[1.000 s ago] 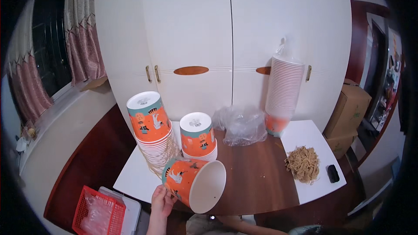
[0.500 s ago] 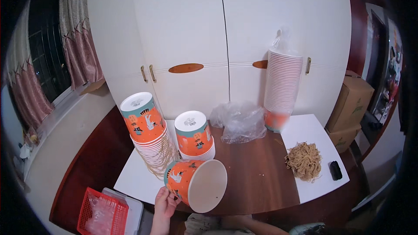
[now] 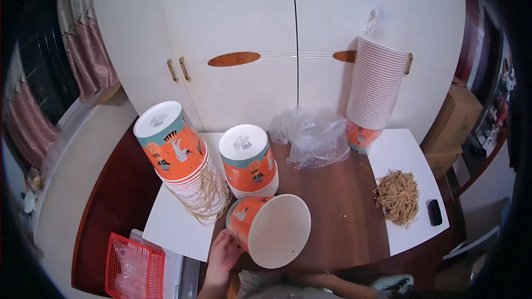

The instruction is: Threading a string into paper bowls as part of a manufacturing or packaging assembly.

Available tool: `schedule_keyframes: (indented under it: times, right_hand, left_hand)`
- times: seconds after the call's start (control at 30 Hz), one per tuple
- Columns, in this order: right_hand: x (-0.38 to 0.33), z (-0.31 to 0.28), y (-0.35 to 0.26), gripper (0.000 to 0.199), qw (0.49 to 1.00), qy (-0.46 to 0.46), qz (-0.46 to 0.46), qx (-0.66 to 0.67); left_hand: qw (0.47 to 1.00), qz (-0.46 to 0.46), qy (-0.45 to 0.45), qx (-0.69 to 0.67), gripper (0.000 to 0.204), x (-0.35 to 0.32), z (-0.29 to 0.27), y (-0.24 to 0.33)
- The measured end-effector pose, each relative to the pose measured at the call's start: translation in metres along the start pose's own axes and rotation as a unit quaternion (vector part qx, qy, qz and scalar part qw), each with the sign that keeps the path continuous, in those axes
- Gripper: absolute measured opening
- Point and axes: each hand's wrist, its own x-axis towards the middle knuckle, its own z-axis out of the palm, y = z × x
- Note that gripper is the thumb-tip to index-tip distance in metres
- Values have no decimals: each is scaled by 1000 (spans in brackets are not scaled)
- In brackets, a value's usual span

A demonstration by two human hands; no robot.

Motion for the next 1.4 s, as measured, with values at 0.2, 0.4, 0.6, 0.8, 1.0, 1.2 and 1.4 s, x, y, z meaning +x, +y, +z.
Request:
schedule_keyframes:
  times: [0.2,0.4,0.6,0.8,1.0,1.2,1.4]
  right_hand:
    - [-54,-38,-39,35,989,29,40,137]
    - [-66,-92,-103,38,887,396,-82,-223]
    - [-102,-150,-66,17,725,583,84,-357]
    - [-167,-168,-12,14,630,560,251,-476]
    - [-173,-166,5,14,544,482,318,-609]
    - [-167,-170,25,13,483,427,369,-670]
    - [-166,-177,-13,9,540,587,290,-529]
  left_hand:
    - [993,-67,90,36,22,18,48,-4]
    - [980,-187,64,-18,22,34,48,-30]
    - [976,-192,90,-53,19,15,39,-58]
    - [980,-159,59,-107,26,1,5,-104]
    - [776,-193,-276,534,37,-22,-47,-90]
    - [891,-262,-357,105,60,-17,-103,-75]
    - [895,-157,-17,416,54,-2,-18,-11]
